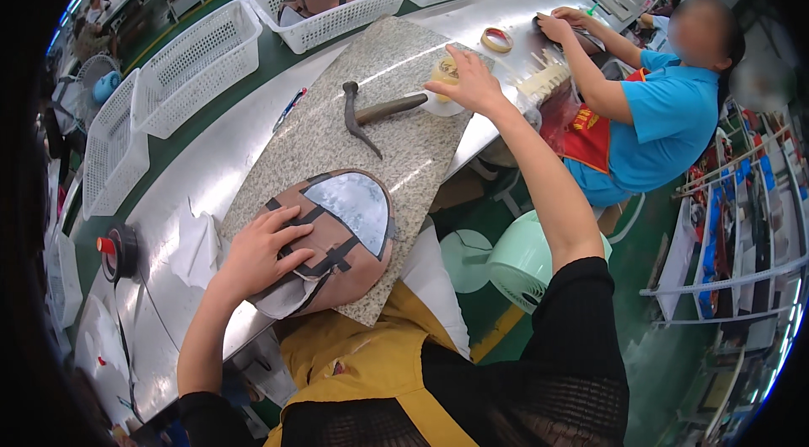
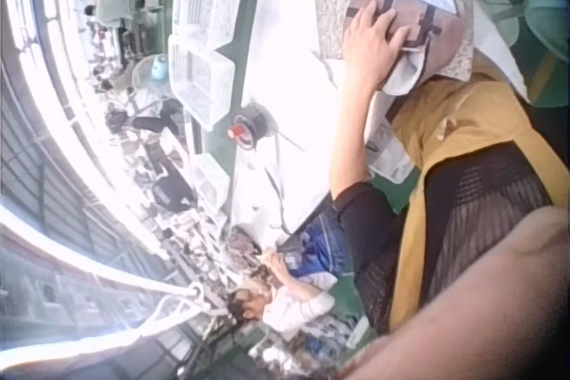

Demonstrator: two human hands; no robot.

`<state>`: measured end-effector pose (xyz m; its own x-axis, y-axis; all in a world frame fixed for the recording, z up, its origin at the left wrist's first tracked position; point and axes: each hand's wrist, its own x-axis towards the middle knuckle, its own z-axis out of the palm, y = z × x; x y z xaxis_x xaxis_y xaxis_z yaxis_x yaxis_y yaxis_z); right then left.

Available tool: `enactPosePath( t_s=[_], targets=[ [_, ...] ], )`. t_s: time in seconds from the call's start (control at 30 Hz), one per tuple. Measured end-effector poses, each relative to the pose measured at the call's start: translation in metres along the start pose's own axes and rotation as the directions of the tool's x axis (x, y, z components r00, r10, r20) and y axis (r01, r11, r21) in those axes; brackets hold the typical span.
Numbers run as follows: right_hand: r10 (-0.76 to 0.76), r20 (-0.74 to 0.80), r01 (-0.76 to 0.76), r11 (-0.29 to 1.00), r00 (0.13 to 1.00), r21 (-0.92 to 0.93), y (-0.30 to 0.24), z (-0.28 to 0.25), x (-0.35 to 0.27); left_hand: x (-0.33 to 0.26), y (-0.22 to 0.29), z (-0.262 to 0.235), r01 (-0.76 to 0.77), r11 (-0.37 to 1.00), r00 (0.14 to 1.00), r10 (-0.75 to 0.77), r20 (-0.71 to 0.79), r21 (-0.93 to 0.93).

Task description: The person assembles sandals by applying glue to the sole and upper, then using a hammer to secure the components together. They repeat this process for multiple sandals, placing finished units into a white basket.

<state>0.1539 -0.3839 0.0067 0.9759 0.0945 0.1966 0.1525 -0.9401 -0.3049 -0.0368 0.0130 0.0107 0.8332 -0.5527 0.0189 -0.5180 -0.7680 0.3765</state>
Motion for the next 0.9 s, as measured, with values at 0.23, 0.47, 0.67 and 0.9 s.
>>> enactPosePath(
  t_s=[0.23, 0.47, 0.67, 0.9],
  targets=[
    [-0.495, 0.289, 0.393, 0.853, 0.82, 0.344, 0.124, -0.181, 0.044, -0.003, -0.006, 0.001, -0.068, 0.997, 0.994, 0.065, -0.093, -0.035],
    [-0.172, 0.165, 0.071, 0.87, 0.971, 0.488, -0.04, -0.071, -0.123, -0.074, 0.002, -0.03, -0.146, 0.982, 0.935, 0.175, -0.31, 0.117],
    [-0.43, 0.136, 0.375, 0.875, 0.893, 0.305, -0.138, -0.044, -0.163, -0.117, 0.007, -0.014, -0.101, 0.981, 0.964, 0.137, -0.227, 0.163],
    [-0.238, 0.276, 0.079, 0.871, 0.931, 0.484, -0.132, -0.046, -0.191, -0.096, -0.004, -0.002, -0.197, 0.966, 0.944, 0.233, -0.236, 0.166]
  ],
)
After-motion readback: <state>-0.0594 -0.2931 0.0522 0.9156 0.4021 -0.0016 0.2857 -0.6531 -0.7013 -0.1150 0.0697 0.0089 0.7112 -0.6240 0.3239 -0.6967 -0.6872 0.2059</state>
